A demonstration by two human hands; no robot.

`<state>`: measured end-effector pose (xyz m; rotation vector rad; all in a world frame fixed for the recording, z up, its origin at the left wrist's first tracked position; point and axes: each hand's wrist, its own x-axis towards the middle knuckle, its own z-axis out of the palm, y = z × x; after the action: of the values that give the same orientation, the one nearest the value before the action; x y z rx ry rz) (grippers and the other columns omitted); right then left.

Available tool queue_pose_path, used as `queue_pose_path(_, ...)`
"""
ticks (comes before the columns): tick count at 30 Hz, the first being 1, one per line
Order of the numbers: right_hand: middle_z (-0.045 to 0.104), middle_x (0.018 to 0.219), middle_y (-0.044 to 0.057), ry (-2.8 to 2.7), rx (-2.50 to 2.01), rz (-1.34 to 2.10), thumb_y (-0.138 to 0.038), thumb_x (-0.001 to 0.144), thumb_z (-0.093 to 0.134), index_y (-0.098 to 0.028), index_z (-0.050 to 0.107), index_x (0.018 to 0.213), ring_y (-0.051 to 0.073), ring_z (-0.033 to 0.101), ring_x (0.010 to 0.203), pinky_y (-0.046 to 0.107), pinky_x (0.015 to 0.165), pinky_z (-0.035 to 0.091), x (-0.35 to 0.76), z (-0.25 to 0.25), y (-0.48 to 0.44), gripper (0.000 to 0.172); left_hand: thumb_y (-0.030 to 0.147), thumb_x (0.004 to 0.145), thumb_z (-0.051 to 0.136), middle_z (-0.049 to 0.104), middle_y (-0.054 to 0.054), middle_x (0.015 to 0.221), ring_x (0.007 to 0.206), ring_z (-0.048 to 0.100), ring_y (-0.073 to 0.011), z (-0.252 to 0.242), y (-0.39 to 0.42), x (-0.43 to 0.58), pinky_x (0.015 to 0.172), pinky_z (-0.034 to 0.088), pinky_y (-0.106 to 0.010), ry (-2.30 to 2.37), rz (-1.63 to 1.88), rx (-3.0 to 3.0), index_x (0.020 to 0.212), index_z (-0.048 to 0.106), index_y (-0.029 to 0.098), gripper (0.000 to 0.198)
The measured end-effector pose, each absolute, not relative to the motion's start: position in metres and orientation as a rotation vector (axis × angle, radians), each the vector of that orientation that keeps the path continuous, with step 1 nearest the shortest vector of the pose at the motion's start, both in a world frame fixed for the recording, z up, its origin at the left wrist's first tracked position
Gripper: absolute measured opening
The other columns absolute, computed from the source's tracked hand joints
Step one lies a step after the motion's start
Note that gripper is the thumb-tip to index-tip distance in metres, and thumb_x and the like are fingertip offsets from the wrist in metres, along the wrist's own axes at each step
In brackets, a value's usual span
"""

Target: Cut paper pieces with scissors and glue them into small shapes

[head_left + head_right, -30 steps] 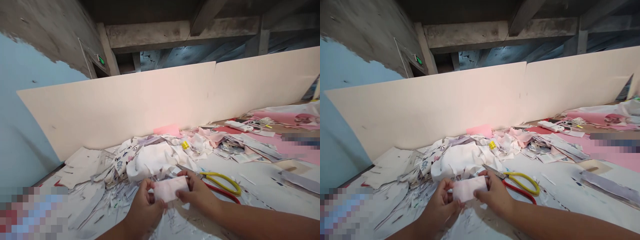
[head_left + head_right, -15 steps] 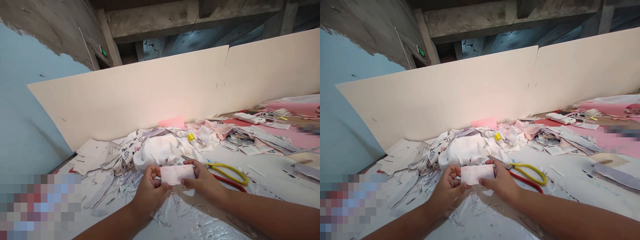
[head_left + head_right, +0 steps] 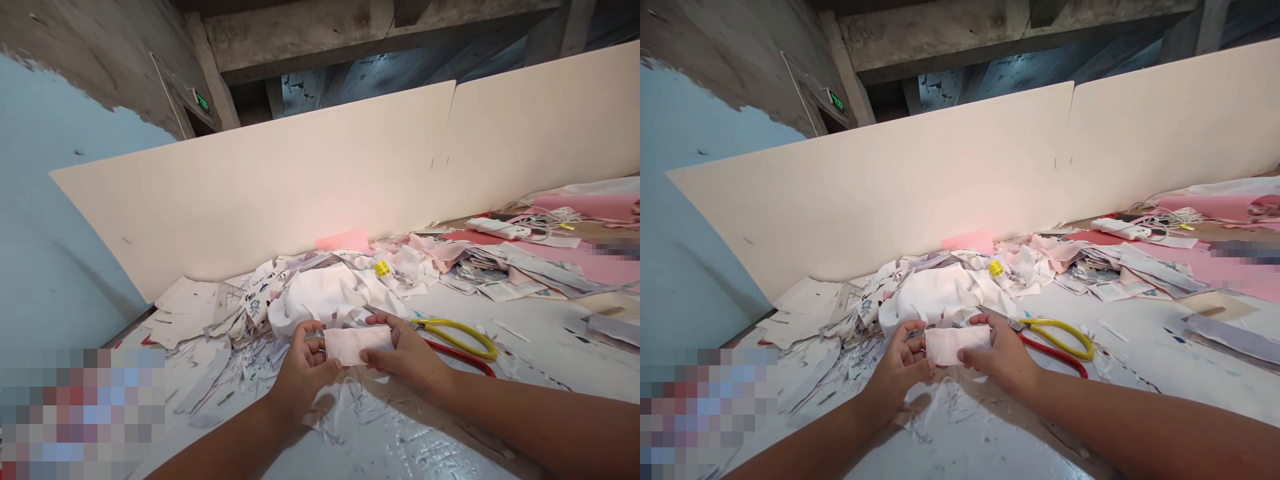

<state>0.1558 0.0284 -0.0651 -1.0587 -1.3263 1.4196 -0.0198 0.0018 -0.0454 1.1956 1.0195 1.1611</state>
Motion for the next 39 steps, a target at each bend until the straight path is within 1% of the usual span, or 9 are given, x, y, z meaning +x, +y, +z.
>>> queue_pose_path(2,0.057,0.057,-0.007,-1.326,-1.04,1.435,-0.019,0.058,0.068,-0.021,0.041,0.098,0.01,0.052,0.046,0.019,0.043,0.037,0.155,-0.066,0.029,0.049,0.021,0.057,0.068,0.06,0.001,0.07,0.053,0.055,-0.0109,-0.047,0.005,-0.02,0.049,0.041,-0.021,1.075,1.164,1.218,0.098,0.031,0.021,0.055)
queue_pose_path(5,0.06,0.059,-0.005,-1.322,-0.971,1.463,-0.024,0.062,0.067,-0.02,0.04,0.098,0.011,0.055,0.049,0.021,0.047,0.041,0.155,-0.069,0.03,0.045,0.023,0.059,0.068,0.061,0.002,0.064,0.047,0.051,-0.0081,-0.048,0.008,-0.021,0.048,0.038,-0.02,1.163,1.196,1.256,0.098,0.033,0.02,0.053)
queue_pose_path(9,0.061,0.057,-0.003,-1.34,-0.886,1.477,-0.025,0.068,0.063,-0.017,0.041,0.093,0.01,0.055,0.05,0.02,0.048,0.04,0.156,-0.071,0.032,0.035,0.025,0.06,0.067,0.06,0.001,0.065,0.048,0.051,-0.0074,-0.047,0.009,-0.023,0.048,0.038,-0.019,1.237,1.253,1.247,0.096,0.034,0.019,0.049)
queue_pose_path(14,0.063,0.064,-0.002,-1.274,-0.901,1.504,-0.024,0.07,0.061,-0.018,0.038,0.096,0.01,0.058,0.054,0.021,0.051,0.042,0.155,-0.067,0.03,0.036,0.025,0.063,0.065,0.059,0.002,0.065,0.046,0.049,-0.0067,-0.046,0.007,-0.024,0.046,0.037,-0.018,1.252,1.261,1.263,0.094,0.034,0.02,0.044)
queue_pose_path(18,0.063,0.065,-0.002,-1.245,-0.898,1.512,-0.023,0.068,0.061,-0.018,0.038,0.096,0.01,0.058,0.056,0.021,0.052,0.042,0.154,-0.065,0.029,0.037,0.024,0.064,0.064,0.058,0.002,0.066,0.044,0.046,-0.005,-0.049,0.008,-0.027,0.044,0.036,-0.017,1.252,1.264,1.26,0.093,0.034,0.02,0.042)
queue_pose_path(25,0.062,0.062,-0.003,-1.187,-0.933,1.497,-0.021,0.063,0.063,-0.018,0.041,0.095,0.009,0.055,0.054,0.021,0.052,0.043,0.154,-0.063,0.029,0.039,0.025,0.063,0.064,0.057,0.003,0.065,0.044,0.046,-0.0064,-0.057,0.014,-0.031,0.04,0.036,-0.017,1.251,1.271,1.262,0.094,0.035,0.021,0.043)
queue_pose_path(29,0.061,0.062,-0.005,-1.165,-0.922,1.501,-0.022,0.062,0.063,-0.018,0.043,0.092,0.009,0.055,0.054,0.022,0.054,0.044,0.154,-0.061,0.028,0.036,0.022,0.063,0.063,0.058,0.003,0.066,0.045,0.047,-0.0059,-0.055,0.013,-0.03,0.042,0.038,-0.018,1.247,1.268,1.271,0.093,0.035,0.021,0.041)
queue_pose_path(35,0.059,0.061,-0.006,-1.175,-0.925,1.508,-0.025,0.064,0.062,-0.02,0.041,0.093,0.011,0.057,0.054,0.023,0.052,0.042,0.154,-0.062,0.027,0.036,0.019,0.063,0.062,0.061,0.0,0.071,0.052,0.052,-0.0075,-0.052,0.009,-0.028,0.047,0.04,-0.017,1.278,1.205,1.336,0.093,0.037,0.02,0.038)
queue_pose_path(39,0.058,0.061,-0.006,-1.217,-0.902,1.504,-0.025,0.066,0.06,-0.02,0.039,0.094,0.01,0.053,0.051,0.021,0.046,0.038,0.155,-0.066,0.029,0.035,0.019,0.063,0.062,0.061,0.0,0.073,0.053,0.051,-0.0072,-0.054,0.009,-0.029,0.049,0.04,-0.018,1.257,1.184,1.356,0.094,0.037,0.02,0.04)
